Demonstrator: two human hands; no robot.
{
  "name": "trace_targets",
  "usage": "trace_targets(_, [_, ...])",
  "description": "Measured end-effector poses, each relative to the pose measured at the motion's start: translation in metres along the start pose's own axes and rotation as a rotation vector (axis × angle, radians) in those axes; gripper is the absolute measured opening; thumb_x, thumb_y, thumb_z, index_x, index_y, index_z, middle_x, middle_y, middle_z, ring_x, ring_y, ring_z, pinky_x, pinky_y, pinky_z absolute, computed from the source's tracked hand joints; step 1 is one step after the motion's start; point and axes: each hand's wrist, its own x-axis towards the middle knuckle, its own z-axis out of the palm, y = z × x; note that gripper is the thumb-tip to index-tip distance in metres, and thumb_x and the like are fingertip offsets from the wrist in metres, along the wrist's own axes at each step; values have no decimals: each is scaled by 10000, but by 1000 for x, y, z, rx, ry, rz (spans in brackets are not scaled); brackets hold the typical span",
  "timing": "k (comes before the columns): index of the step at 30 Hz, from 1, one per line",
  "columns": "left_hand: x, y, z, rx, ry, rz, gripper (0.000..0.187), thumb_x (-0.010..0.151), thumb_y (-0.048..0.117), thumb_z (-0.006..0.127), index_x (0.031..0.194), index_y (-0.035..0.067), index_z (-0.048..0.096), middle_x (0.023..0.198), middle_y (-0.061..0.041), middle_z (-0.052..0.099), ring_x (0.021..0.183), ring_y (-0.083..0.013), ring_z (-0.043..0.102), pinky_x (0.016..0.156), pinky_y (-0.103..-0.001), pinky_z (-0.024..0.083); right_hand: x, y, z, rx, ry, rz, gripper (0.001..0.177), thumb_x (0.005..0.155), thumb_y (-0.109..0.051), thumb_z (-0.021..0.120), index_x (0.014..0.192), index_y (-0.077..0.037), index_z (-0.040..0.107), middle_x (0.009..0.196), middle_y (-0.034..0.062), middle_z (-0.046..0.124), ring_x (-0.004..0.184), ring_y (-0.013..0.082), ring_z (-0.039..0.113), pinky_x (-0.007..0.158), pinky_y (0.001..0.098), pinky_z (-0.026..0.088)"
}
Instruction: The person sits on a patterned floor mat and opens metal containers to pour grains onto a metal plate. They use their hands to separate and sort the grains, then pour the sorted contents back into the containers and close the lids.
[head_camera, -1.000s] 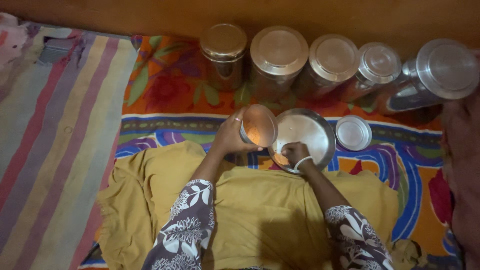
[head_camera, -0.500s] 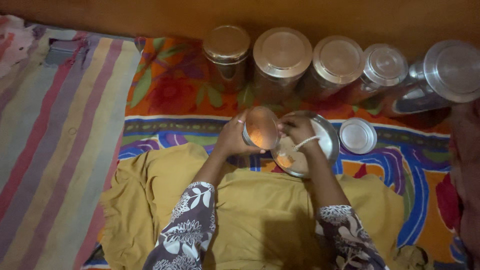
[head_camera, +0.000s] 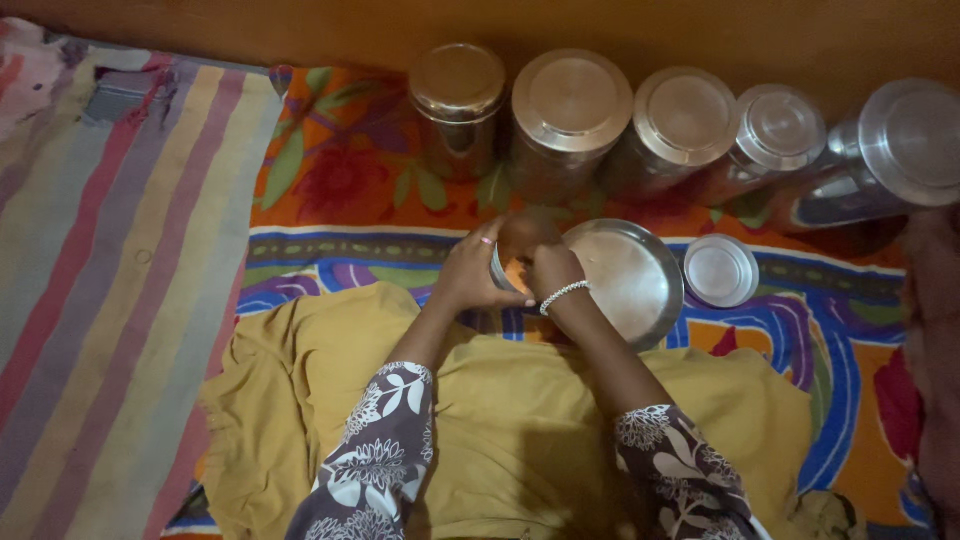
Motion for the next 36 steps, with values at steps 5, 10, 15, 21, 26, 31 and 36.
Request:
trace_targets(5, [0, -4, 5, 31, 3, 5, 1382, 469, 686, 917, 1546, 20, 365, 1470, -267, 534, 1342, -443, 531, 1107, -516, 424, -9, -1, -8, 836, -205, 431, 223, 839, -86, 618, 1035, -100, 724, 964, 155, 772, 764, 246, 748, 619, 439, 585])
trace_targets(10, [-2, -8, 6, 35, 22, 20, 1392, 450, 687, 929, 1529, 12, 366, 1474, -270, 523, 1341, -441, 531, 1109, -506, 434, -9, 48, -24, 482, -10, 96, 217, 815, -116, 793, 1011, -24, 793, 903, 127, 766, 753, 191, 726, 709, 325, 580])
trace_targets(15, [-2, -4, 2, -20, 27, 33, 1353, 463, 656, 925, 1530, 17, 392, 1458, -260, 558, 1328, -428, 557, 1103, -496, 451, -39, 143, -28, 605, 95, 352, 125, 853, -35, 728, 961, 22, 755, 821, 117, 748, 687, 158, 690, 624, 295, 556])
trace_targets(21, [0, 3, -4, 1, 41, 33, 1335, 454, 611, 966, 1501, 6, 400, 1426, -260, 577, 1301, -422, 572, 1089, -480, 461, -100, 196, -7, 947, 57, 783, 137, 867, 51, 569, 830, 23, 698, 704, 97, 664, 560, 177, 592, 499, 314, 487])
trace_targets(26, [-2, 1, -24, -208, -75, -65, 1291, 424, 530, 964, 1494, 42, 431, 1392, -201, 641, 1297, -355, 623, 1073, -435, 500, -97, 182, 3, 962, 36, 802, 59, 883, -27, 701, 907, -7, 752, 684, 88, 673, 556, 165, 574, 498, 299, 438])
trace_targets(31, [-12, -14, -29, -114, -89, -117, 1350, 369, 504, 980, 1497, 25, 412, 1396, -230, 597, 1280, -384, 585, 1049, -443, 481, -93, 151, -2, 390, -2, 553, 130, 792, -50, 754, 902, -48, 822, 719, 55, 762, 627, 115, 683, 591, 294, 543])
trace_targets(36, [-17, -26, -19, 73, -87, -49, 1066, 400, 531, 1032, 1235, -13, 653, 1370, -282, 575, 1244, -443, 584, 1033, -478, 475, -84, 140, -14, 345, 157, 576, 198, 717, -106, 871, 844, -21, 746, 753, 92, 727, 671, 175, 680, 630, 340, 556])
